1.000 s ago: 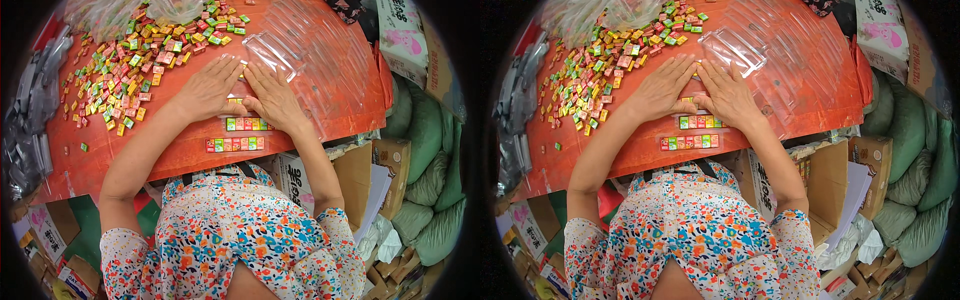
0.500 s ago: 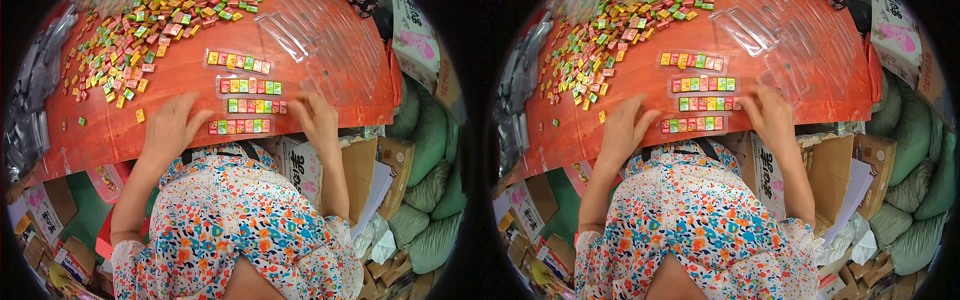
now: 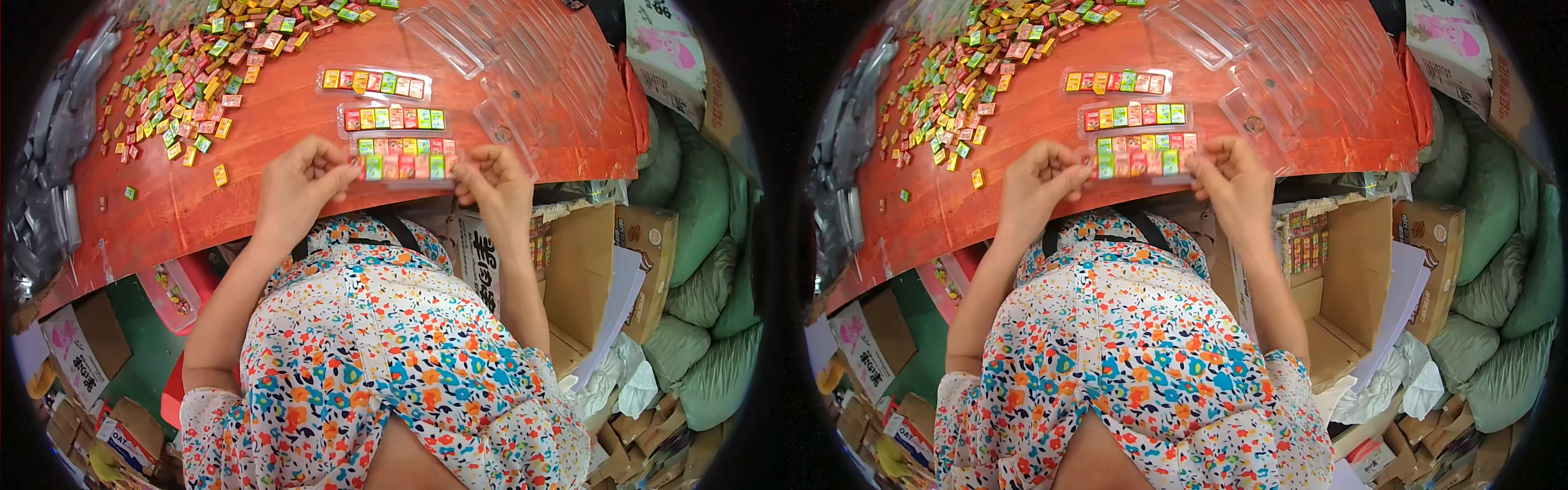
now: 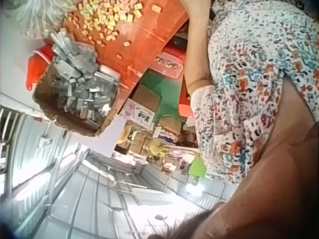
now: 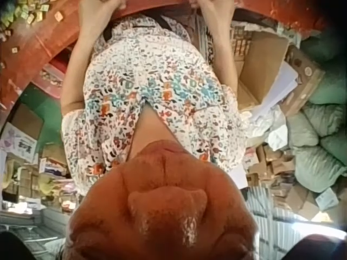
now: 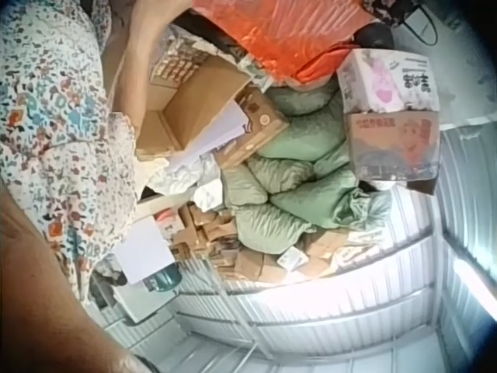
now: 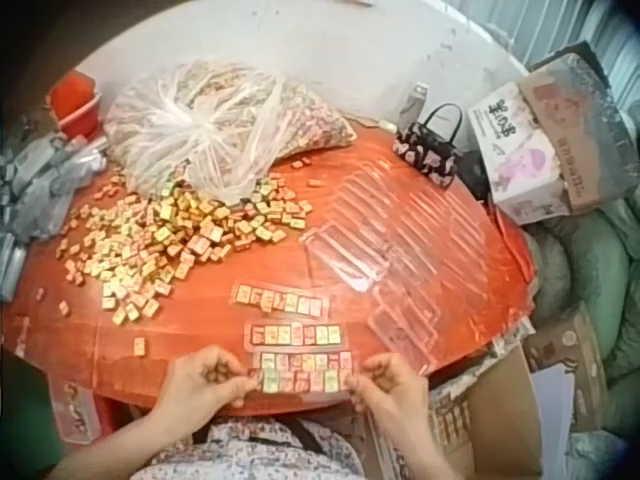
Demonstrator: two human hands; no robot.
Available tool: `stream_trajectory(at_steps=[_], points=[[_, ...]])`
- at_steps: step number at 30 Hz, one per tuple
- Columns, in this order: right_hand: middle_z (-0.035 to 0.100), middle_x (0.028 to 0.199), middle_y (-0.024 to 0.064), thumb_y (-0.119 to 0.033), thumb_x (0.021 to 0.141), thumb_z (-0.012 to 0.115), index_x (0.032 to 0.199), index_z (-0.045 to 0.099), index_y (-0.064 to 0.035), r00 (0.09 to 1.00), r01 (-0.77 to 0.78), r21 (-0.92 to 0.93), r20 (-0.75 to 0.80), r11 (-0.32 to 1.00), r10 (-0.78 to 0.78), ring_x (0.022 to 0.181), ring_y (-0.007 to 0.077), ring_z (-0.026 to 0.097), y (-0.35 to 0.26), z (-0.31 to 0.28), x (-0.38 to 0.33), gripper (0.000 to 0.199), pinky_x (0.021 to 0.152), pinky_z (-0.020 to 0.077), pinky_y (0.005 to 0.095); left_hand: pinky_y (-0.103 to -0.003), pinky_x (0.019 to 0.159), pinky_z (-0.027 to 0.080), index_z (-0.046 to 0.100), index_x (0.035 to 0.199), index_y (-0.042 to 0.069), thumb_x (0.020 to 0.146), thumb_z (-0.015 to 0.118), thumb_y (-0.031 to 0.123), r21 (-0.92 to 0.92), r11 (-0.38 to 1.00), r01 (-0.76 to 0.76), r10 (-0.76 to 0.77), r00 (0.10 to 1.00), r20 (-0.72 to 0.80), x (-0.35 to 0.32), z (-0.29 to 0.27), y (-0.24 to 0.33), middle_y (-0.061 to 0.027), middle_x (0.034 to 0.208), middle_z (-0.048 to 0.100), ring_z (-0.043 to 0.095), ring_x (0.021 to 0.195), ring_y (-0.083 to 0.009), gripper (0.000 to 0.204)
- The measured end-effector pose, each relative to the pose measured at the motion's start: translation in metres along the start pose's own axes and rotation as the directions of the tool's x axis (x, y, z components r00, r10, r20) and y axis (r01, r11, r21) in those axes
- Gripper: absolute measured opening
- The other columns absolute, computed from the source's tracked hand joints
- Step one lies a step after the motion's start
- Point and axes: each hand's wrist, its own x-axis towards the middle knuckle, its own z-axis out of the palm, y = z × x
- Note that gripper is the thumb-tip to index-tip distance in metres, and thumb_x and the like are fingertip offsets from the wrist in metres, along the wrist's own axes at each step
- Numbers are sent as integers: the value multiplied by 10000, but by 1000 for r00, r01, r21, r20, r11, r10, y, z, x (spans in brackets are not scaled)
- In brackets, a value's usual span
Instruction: Sort small colorful rectangular items and arrange them into plastic trays, then pack the trays into a cardboard box.
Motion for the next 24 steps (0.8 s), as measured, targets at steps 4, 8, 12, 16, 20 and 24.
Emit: stream_trajectory(at_steps=[4,8,12,16,20,24], points=[[668,808,55,-116,887,712,1053,592,33,999,46,-220,-11,974,-49,639,85,617,-2,-2,23,253,536,516,219,-234,541,494,595,877,-7,841,743,112,353,926,-137,149,989,-6,22,9,2,-38,713,627,615,614,-74,193],[666,850,67,-132,886,717,1113,568,50,997,68,-279,-15,958,-76,648,99,628,14,1,26,327,525,529,234,-250,524,516,577,869,-9,851,739,124,466,872,-149,187,982,-36,16,14,11,-52,703,626,622,607,-84,211],[661,868,75,-124,889,712,1159,543,40,997,-6,-113,72,994,14,653,103,630,13,-1,16,358,519,523,230,-200,545,506,562,886,20,892,711,122,329,938,-105,118,993,-21,12,9,3,-19,755,612,600,642,-55,180],[652,861,74,-115,893,704,1196,518,35,997,-30,2,76,1000,30,664,100,626,-8,-2,15,386,517,510,219,-207,543,515,566,898,6,886,715,114,137,986,-96,102,994,-38,13,7,10,-22,762,625,609,642,-55,185],[650,871,82,-138,893,704,1214,516,47,996,69,-109,70,992,-61,672,106,628,-13,3,49,415,515,513,226,-246,548,521,572,921,-8,864,729,140,273,950,-151,170,984,-48,40,1,26,-57,770,643,637,641,-90,223],[648,883,95,-151,889,704,1220,512,63,995,99,-378,41,921,-90,689,118,641,-8,13,58,439,536,544,241,-274,553,530,577,971,-11,840,743,194,567,804,-180,259,964,-62,54,0,18,-100,824,668,662,649,-129,295]])
